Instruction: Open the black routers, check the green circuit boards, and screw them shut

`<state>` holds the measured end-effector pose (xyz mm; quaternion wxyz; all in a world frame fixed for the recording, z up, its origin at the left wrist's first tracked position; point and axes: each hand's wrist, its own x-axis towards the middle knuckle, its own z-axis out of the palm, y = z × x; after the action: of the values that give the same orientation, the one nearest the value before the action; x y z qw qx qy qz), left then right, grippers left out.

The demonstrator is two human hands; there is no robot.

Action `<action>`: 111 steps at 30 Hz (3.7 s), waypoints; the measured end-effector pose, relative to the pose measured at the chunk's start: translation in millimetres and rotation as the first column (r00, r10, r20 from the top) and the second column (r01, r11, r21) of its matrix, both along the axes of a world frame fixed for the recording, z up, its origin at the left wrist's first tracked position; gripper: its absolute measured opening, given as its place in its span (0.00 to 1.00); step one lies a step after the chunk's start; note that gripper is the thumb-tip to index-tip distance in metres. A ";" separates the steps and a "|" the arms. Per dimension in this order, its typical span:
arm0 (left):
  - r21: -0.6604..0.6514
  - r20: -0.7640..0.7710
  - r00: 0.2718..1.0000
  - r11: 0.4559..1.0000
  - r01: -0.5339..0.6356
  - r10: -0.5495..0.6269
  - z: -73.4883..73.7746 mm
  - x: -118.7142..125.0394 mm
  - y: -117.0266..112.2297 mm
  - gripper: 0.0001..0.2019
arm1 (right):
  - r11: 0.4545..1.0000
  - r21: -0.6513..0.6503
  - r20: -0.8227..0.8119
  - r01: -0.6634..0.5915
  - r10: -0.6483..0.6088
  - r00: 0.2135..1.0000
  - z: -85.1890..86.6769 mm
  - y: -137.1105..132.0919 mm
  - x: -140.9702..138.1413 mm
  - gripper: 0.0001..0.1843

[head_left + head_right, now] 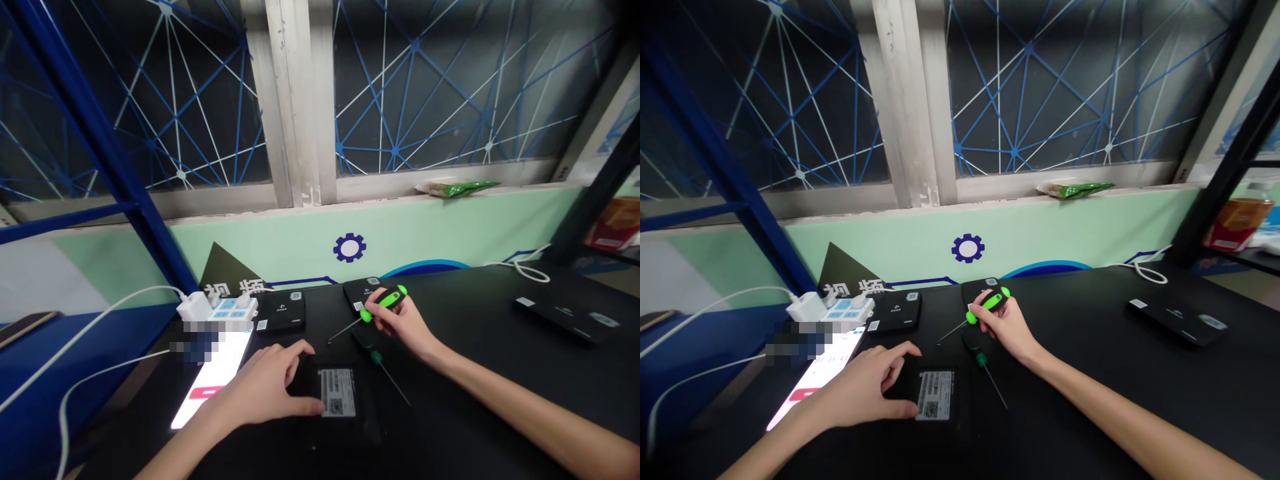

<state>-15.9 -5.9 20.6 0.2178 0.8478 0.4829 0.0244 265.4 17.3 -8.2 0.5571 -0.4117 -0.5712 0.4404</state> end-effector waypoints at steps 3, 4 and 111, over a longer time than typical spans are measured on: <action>0.029 0.004 1.000 0.999 -0.020 0.020 -0.2 -2.0 1.5 0.36 | 0.999 0.002 -0.044 0.040 -0.040 0.998 0.4 2.2 1.0 0.18; 0.052 0.008 1.000 0.998 -0.023 0.023 -0.4 -3.1 1.8 0.35 | 0.999 0.002 -0.060 0.052 -0.051 0.997 0.5 3.0 1.4 0.18; 0.112 0.277 0.959 0.993 0.021 -0.052 -13.8 -15.8 12.7 0.29 | 1.000 -0.004 -0.134 -0.014 0.013 0.991 -10.9 -10.4 -12.9 0.18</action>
<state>-31.7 6.8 6.8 0.2379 0.8551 0.4296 0.1661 252.5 6.9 -19.1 0.5902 -0.3788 -0.5340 0.4723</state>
